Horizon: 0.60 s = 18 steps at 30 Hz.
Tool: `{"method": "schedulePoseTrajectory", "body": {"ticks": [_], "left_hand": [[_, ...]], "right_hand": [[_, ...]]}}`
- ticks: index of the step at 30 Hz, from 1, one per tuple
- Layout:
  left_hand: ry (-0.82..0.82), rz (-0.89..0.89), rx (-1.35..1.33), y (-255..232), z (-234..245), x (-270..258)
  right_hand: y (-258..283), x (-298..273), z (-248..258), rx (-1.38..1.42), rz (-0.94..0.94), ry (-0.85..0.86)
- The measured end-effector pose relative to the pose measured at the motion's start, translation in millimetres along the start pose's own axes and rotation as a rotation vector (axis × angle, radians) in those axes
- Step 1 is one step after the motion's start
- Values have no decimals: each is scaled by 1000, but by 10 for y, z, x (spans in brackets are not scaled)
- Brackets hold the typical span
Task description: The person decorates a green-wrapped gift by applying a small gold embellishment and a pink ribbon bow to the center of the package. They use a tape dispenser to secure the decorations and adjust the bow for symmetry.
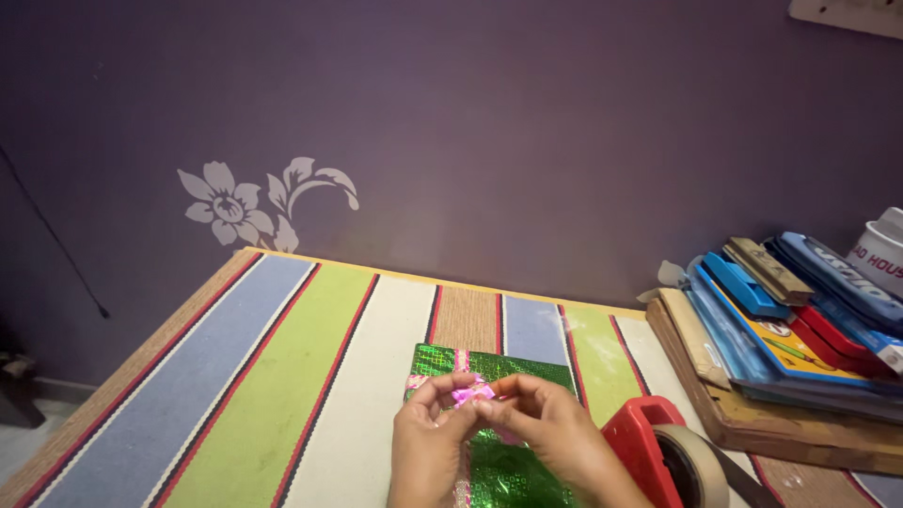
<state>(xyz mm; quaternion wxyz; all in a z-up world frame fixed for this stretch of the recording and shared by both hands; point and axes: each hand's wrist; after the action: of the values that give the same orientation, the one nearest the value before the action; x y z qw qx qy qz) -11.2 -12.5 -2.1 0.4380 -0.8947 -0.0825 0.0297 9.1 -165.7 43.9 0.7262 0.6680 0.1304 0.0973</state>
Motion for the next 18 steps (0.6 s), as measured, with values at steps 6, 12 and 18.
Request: {"method": "schedulePoseTrajectory", "body": {"ticks": [6,12,18], "left_hand": [[-6,-6,272,16,70,4],[-67,125,816,-195,31,-174],[-37,-27,1364,-194,132,-148]], "right_hand": [[-50,37,39,-34,-17,-66],[-62,46,54,5,-109,-50],[-118,96,50,-127,-133,-120]]}}
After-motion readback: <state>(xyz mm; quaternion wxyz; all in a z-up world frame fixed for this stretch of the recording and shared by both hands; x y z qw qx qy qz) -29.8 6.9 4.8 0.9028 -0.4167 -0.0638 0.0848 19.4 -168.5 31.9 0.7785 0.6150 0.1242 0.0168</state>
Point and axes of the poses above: each hand's wrist, its own x-axis towards the middle knuckle, its own z-axis out of the back of the hand, y = z × x, and after that the axes turned 5 degrees about x, right-handed
